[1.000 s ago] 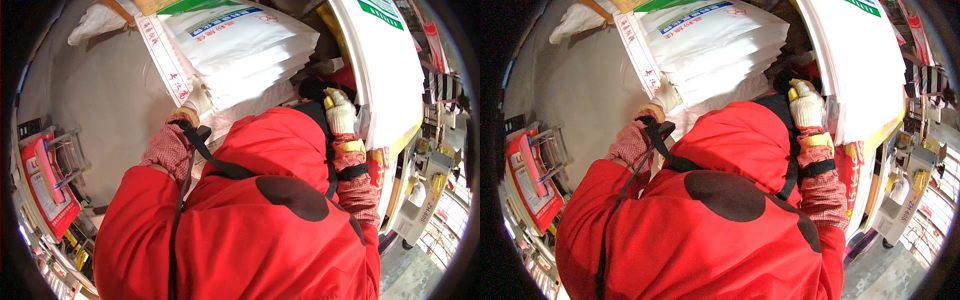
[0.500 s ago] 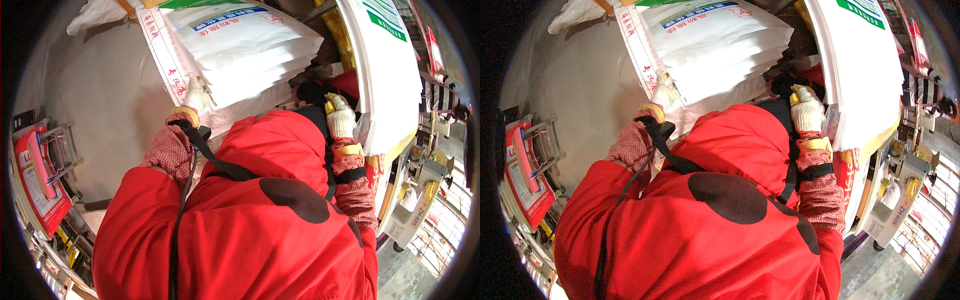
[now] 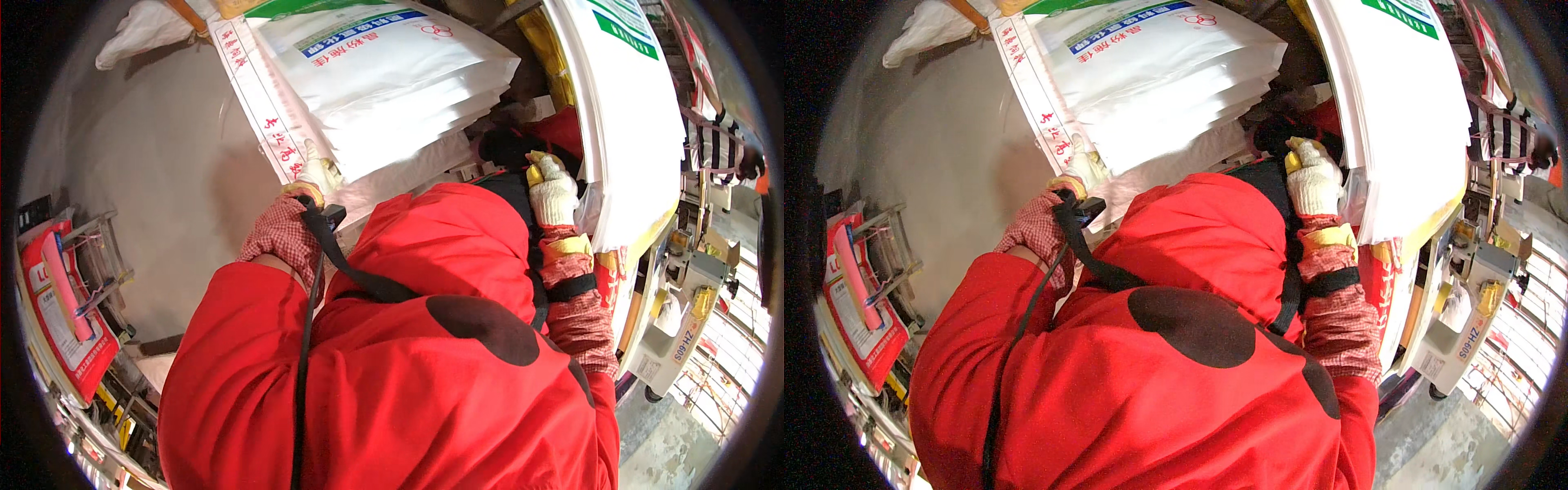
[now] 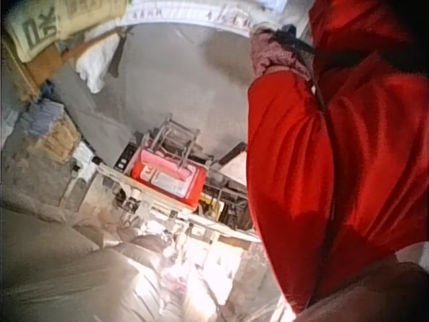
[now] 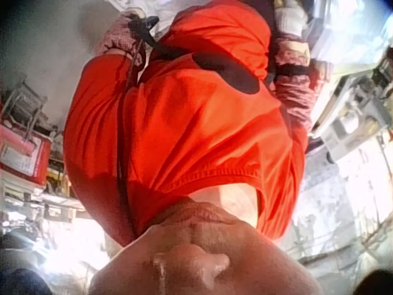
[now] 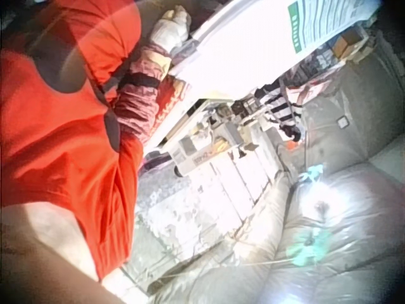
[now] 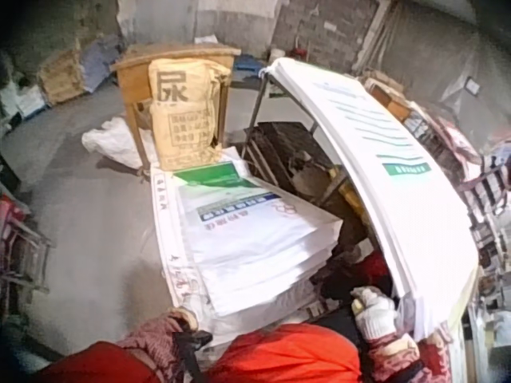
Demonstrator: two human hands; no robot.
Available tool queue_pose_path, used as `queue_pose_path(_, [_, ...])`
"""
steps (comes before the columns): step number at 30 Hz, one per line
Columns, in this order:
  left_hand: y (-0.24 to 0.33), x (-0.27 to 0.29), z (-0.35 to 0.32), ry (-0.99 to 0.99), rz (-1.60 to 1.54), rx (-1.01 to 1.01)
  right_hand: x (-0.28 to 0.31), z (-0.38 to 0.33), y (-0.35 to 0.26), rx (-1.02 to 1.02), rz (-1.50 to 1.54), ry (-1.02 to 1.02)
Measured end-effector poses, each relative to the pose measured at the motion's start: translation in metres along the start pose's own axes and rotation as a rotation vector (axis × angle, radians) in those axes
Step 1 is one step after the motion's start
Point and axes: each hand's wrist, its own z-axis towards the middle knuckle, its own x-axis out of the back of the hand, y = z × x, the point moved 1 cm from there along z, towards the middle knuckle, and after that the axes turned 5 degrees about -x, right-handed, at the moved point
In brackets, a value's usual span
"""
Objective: The recorder is processing, folding, and organizing large printed plastic bags at a workstation in a workshop environment.
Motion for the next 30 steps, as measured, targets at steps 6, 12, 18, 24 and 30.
queue_pose_path(6, [0.008,0.030,0.028,0.047,0.647,-0.236,0.001,0.004,-0.013,-0.015,0.068,-0.019])
queue_pose_path(12, [-0.005,0.048,0.040,0.156,0.850,-0.288,-0.006,0.000,-0.005,-0.029,0.043,0.005])
queue_pose_path(18, [-0.012,0.040,0.029,0.187,1.416,-0.101,0.003,0.003,-0.016,-0.005,0.031,0.004])
queue_pose_path(24, [-0.009,0.045,0.021,-0.200,0.160,-0.147,-0.003,0.002,-0.022,-0.050,0.090,-0.002])
queue_pose_path(30, [0.028,0.016,-0.009,-0.095,0.437,-0.083,0.007,0.000,-0.014,-0.067,0.131,0.044])
